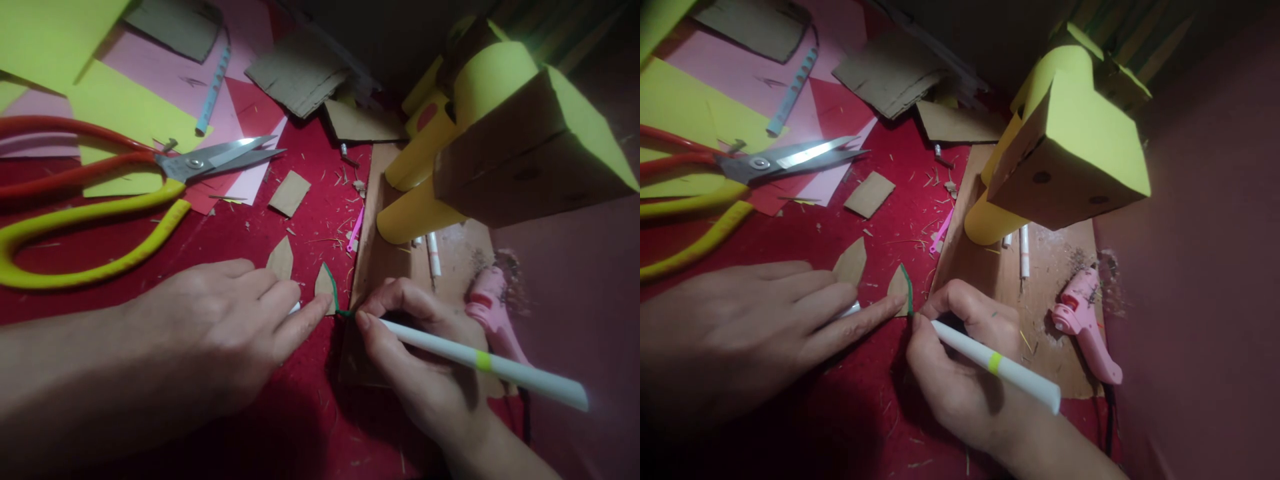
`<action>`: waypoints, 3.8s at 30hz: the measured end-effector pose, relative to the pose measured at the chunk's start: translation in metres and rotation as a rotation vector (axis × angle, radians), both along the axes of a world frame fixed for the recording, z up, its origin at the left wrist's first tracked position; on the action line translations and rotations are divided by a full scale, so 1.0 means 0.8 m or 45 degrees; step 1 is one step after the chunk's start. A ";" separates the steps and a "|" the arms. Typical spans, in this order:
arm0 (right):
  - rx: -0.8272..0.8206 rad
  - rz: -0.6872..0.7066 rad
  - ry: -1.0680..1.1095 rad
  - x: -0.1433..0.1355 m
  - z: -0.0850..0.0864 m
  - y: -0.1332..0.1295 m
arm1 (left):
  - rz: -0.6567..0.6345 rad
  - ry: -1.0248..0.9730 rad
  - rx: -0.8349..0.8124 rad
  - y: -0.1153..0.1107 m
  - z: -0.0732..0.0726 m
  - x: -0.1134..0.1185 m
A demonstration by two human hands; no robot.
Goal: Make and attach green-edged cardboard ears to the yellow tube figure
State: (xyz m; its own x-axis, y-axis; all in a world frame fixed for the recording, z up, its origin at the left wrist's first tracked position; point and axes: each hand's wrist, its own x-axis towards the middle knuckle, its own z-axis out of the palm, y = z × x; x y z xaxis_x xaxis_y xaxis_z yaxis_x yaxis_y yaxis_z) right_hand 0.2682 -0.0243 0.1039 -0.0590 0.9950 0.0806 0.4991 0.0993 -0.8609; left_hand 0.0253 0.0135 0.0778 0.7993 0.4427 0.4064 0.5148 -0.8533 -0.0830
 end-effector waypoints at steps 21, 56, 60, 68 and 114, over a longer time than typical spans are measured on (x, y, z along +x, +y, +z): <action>0.031 -0.076 0.047 0.003 -0.002 0.002 | -0.048 0.004 0.010 0.005 0.004 -0.004; 0.106 -0.164 -0.028 -0.009 -0.002 0.013 | -0.016 -0.070 0.036 -0.001 -0.013 0.001; 0.108 -0.143 -0.008 -0.010 -0.001 0.018 | -0.001 -0.055 0.035 0.000 -0.011 0.003; 0.134 -0.150 0.006 -0.014 0.004 0.024 | -0.064 -0.043 0.070 0.005 0.001 0.001; 0.155 -0.139 -0.175 -0.010 0.002 0.014 | 0.037 -0.065 0.021 -0.003 -0.014 0.007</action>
State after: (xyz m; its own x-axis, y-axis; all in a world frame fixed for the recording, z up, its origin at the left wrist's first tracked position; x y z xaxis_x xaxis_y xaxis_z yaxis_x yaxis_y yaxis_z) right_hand 0.2599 -0.0131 0.1054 0.0296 0.9794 0.1995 0.6244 0.1377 -0.7689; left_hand 0.0311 0.0109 0.0667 0.7641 0.4582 0.4541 0.5434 -0.8366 -0.0702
